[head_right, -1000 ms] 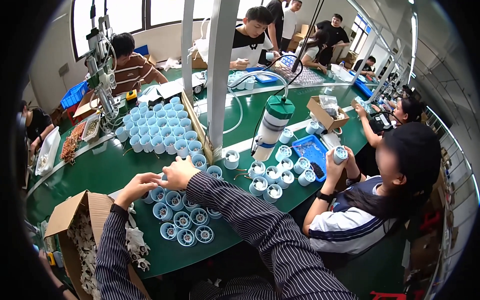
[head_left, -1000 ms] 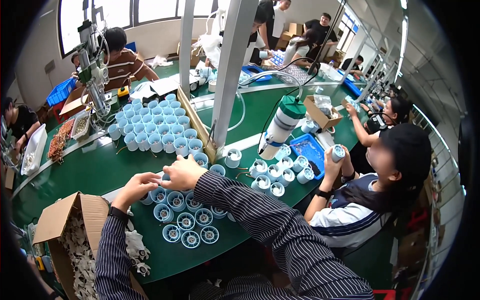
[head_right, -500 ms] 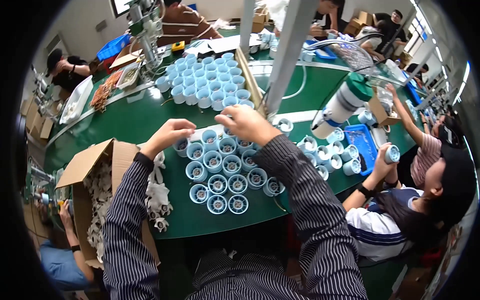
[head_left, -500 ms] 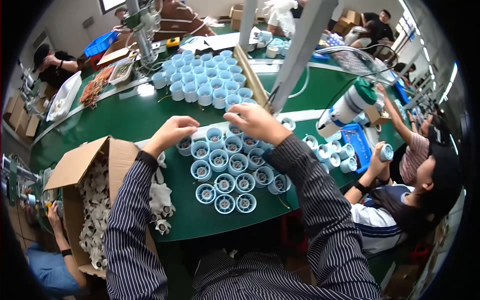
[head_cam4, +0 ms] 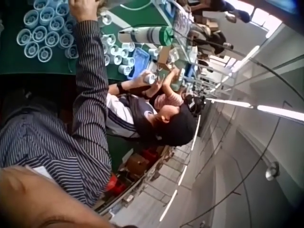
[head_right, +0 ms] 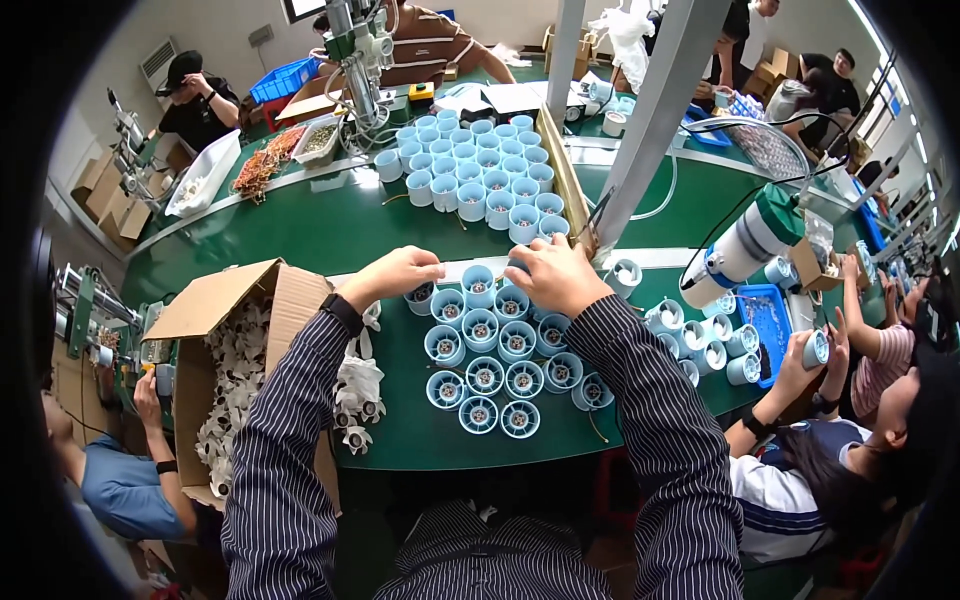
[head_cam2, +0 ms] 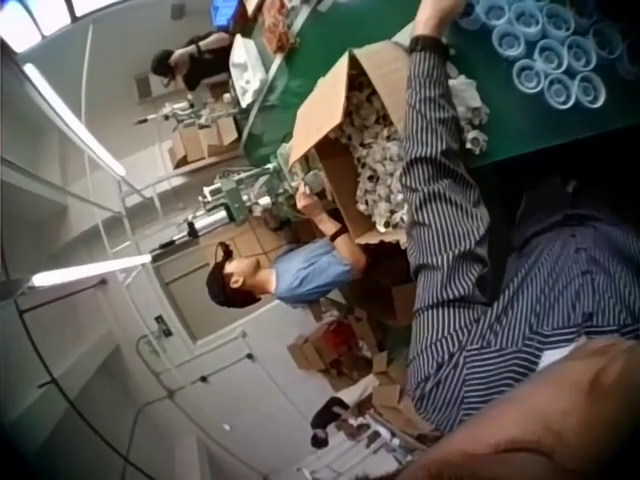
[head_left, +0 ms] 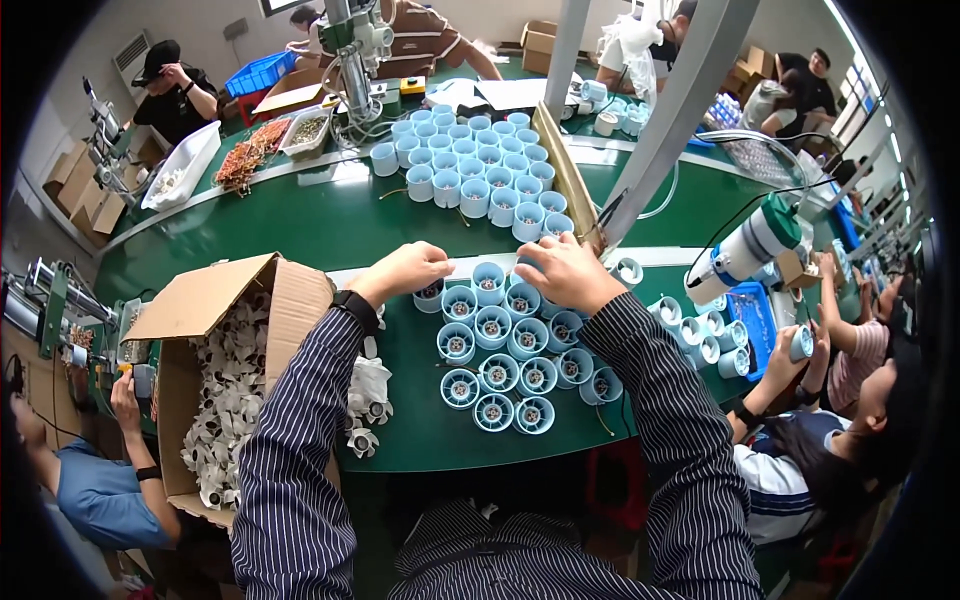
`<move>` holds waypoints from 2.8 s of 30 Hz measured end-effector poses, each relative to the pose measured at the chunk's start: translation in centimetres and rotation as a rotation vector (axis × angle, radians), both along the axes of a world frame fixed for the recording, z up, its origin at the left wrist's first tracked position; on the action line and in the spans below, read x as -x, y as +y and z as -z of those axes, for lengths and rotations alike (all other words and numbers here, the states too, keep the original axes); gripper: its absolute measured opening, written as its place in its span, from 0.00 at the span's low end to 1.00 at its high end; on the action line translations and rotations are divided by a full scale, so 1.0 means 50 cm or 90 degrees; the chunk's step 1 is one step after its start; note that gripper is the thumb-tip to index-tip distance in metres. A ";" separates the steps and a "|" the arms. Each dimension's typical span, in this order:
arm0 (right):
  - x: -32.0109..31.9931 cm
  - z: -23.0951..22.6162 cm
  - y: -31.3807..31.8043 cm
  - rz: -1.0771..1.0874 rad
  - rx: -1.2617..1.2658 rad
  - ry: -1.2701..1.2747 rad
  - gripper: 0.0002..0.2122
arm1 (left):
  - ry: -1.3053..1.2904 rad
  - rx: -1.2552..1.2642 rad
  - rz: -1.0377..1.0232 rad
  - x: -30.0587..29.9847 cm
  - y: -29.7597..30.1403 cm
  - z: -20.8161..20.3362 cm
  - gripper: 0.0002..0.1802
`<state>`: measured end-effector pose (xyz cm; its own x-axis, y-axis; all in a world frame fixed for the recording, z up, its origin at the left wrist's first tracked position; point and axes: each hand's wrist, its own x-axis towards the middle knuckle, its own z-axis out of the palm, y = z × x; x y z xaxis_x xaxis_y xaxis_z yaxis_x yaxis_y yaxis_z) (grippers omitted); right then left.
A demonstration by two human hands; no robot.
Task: The person picks up a fan housing from a box on the floor and places it on the table, then retrieves a fan blade from a cardboard box and inserts it into the housing. Finally, they use a handheld dispenser to apply a substance to the center of the fan.
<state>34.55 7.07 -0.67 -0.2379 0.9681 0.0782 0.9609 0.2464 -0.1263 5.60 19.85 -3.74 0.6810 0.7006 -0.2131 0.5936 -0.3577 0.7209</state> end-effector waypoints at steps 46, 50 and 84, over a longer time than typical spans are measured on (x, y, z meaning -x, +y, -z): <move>-0.071 -0.093 -0.139 -0.009 0.078 0.206 0.18 | -0.087 0.082 0.107 -0.131 -0.047 -0.036 0.23; -0.056 -0.093 -0.092 -0.028 -0.031 0.187 0.17 | -0.062 0.105 0.059 -0.137 -0.011 -0.071 0.24; -0.002 -0.031 0.128 0.093 0.082 -0.081 0.08 | 0.009 -0.478 -0.032 -0.296 0.151 0.003 0.11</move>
<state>34.66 13.49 0.89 -0.0940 0.9931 -0.0697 0.9954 0.0925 -0.0235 20.40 27.38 -3.90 0.6453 0.6908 0.3260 0.6293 -0.7227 0.2857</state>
